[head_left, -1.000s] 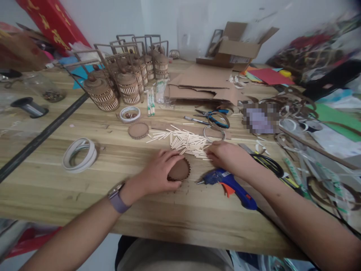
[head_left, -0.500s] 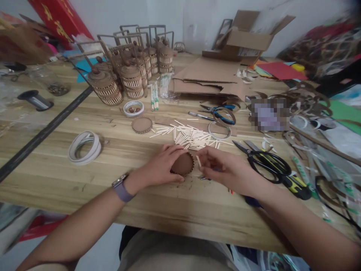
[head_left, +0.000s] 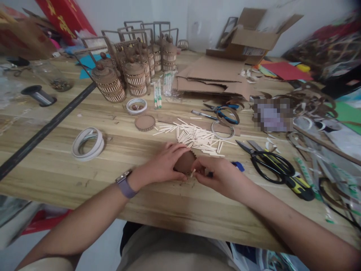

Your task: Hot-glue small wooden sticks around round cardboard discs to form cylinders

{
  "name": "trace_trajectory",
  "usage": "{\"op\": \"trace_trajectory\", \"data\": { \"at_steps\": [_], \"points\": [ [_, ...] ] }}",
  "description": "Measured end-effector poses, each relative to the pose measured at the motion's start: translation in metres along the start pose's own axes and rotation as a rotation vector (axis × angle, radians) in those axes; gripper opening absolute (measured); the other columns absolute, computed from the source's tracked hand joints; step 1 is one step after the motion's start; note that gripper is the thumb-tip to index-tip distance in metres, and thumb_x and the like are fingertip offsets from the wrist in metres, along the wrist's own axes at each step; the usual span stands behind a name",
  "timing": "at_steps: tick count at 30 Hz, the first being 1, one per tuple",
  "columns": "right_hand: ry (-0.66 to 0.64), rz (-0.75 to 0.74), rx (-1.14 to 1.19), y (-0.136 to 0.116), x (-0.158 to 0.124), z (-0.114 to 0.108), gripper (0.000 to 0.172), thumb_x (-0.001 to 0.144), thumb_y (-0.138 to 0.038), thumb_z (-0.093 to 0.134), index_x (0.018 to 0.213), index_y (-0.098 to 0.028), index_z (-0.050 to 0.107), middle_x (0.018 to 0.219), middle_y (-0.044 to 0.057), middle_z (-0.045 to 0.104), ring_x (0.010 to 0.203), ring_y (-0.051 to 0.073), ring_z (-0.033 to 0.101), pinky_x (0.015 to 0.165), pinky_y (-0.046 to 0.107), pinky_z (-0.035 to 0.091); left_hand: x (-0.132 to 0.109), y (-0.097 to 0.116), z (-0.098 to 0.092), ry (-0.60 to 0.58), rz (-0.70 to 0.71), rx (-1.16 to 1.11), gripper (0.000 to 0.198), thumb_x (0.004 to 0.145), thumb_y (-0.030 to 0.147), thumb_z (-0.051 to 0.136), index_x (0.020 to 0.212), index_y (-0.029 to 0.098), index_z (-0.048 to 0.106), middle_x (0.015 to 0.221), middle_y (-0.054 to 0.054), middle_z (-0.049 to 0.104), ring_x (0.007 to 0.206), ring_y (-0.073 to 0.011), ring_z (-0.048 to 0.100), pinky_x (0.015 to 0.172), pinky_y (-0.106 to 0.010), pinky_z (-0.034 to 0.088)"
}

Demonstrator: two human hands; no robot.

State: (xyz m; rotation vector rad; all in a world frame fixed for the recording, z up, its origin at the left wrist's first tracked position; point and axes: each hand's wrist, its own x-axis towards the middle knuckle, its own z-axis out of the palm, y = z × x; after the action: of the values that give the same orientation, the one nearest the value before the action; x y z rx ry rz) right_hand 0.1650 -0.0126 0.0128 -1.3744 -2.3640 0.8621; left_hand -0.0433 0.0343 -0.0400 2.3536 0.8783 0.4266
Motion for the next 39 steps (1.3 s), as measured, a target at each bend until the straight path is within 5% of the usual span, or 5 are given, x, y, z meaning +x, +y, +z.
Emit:
{"op": "trace_trajectory", "data": {
  "at_steps": [16, 25, 39],
  "points": [
    [0.009, -0.040, -0.091, 0.006, 0.002, 0.009, 0.010, 0.083, -0.012, 0.062, 0.077, -0.019, 0.059, 0.067, 0.000, 0.064, 0.061, 0.015, 0.057, 0.058, 0.023, 0.036, 0.000, -0.002, 0.001, 0.003, 0.006, 0.020, 0.087, 0.069, 0.048, 0.086, 0.142, 0.023, 0.045, 0.147, -0.014, 0.047, 0.135, -0.0353, 0.039, 0.111, -0.053, 0.034],
    [0.028, -0.144, -0.166, 0.005, 0.002, 0.010, 0.013, 0.086, -0.012, 0.060, 0.077, -0.020, 0.055, 0.070, 0.001, 0.064, 0.065, 0.016, 0.059, 0.061, 0.024, 0.038, 0.000, 0.002, -0.001, 0.017, 0.014, 0.023, 0.087, 0.067, 0.046, 0.087, 0.138, 0.013, 0.048, 0.143, -0.018, 0.049, 0.132, -0.0347, 0.041, 0.110, -0.050, 0.036],
    [0.087, -0.175, -0.148, 0.009, -0.002, 0.017, 0.015, 0.087, -0.011, 0.060, 0.078, -0.020, 0.053, 0.070, 0.001, 0.063, 0.066, 0.017, 0.057, 0.060, 0.025, 0.038, -0.001, 0.002, 0.006, 0.038, 0.016, 0.045, 0.084, 0.070, 0.040, 0.086, 0.141, 0.020, 0.046, 0.146, -0.017, 0.048, 0.135, -0.0349, 0.041, 0.110, -0.055, 0.035]
  ]
}}
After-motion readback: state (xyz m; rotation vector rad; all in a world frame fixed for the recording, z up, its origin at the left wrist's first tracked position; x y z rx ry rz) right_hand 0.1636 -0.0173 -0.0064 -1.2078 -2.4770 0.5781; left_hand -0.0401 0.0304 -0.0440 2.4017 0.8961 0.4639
